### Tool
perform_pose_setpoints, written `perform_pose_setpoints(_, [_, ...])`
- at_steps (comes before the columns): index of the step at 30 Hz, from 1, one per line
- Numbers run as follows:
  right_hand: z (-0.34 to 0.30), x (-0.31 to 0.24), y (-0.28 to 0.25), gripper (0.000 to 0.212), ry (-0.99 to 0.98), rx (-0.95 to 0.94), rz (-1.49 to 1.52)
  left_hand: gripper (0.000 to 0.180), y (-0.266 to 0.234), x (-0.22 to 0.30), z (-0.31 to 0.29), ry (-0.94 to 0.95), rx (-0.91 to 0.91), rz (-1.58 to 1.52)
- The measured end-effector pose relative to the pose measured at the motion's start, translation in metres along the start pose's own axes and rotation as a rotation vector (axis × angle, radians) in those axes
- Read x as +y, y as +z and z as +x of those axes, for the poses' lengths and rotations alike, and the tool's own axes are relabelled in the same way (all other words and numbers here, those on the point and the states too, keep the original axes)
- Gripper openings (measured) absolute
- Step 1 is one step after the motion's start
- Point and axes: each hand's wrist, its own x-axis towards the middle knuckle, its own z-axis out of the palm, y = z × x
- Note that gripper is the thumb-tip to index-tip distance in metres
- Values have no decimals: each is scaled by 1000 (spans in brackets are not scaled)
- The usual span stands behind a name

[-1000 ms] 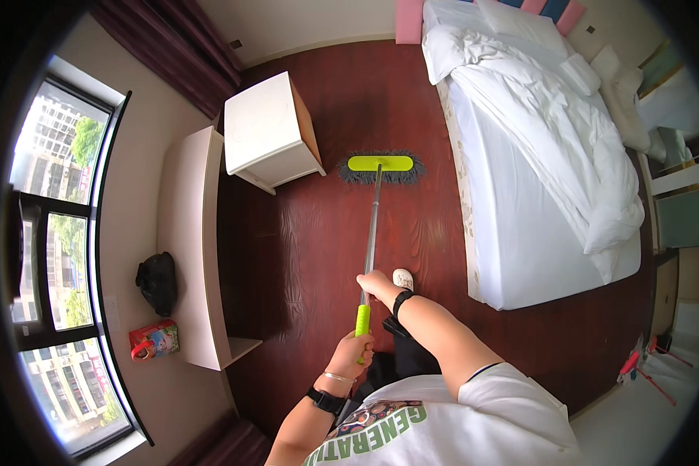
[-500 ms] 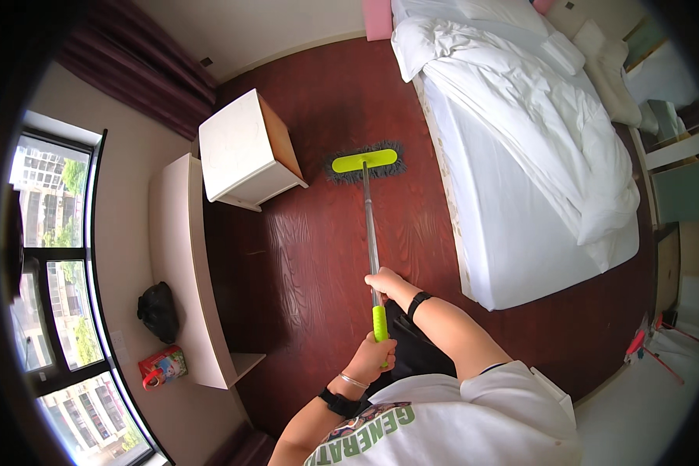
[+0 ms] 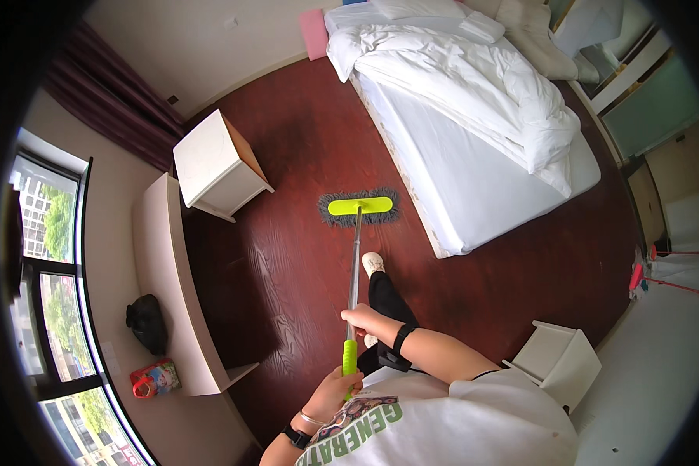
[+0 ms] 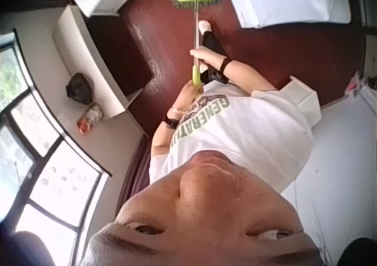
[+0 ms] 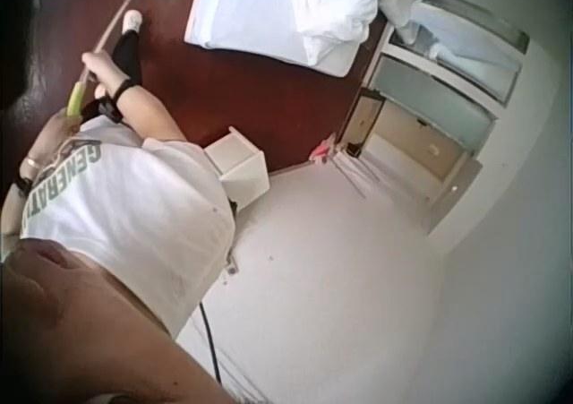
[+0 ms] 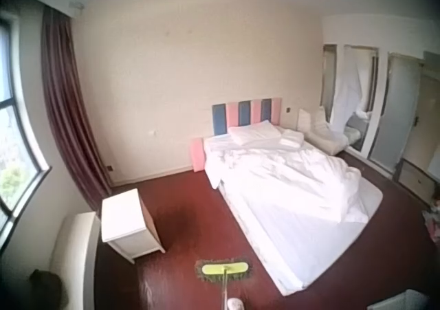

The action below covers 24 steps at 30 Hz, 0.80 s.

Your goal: The recorder is mopping the hardwood floor in a bedroom using a flat mop.

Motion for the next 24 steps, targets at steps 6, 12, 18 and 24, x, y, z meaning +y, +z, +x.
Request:
perform_pose_setpoints(6, [-43,70,15,28,26,-59,34,38,21,-32,-42,-128,32,381])
perform_pose_setpoints(12, [-38,95,3,28,-14,-42,21,39,33,-63,-29,-48,34,363])
perform_pose_setpoints(18, [-24,84,-12,33,-35,183,-38,18,56,-51,-5,-40,98,371])
perform_pose_setpoints(24, [13,43,-96,29,-59,182,-183,15,108,-29,75,-50,72,-171])
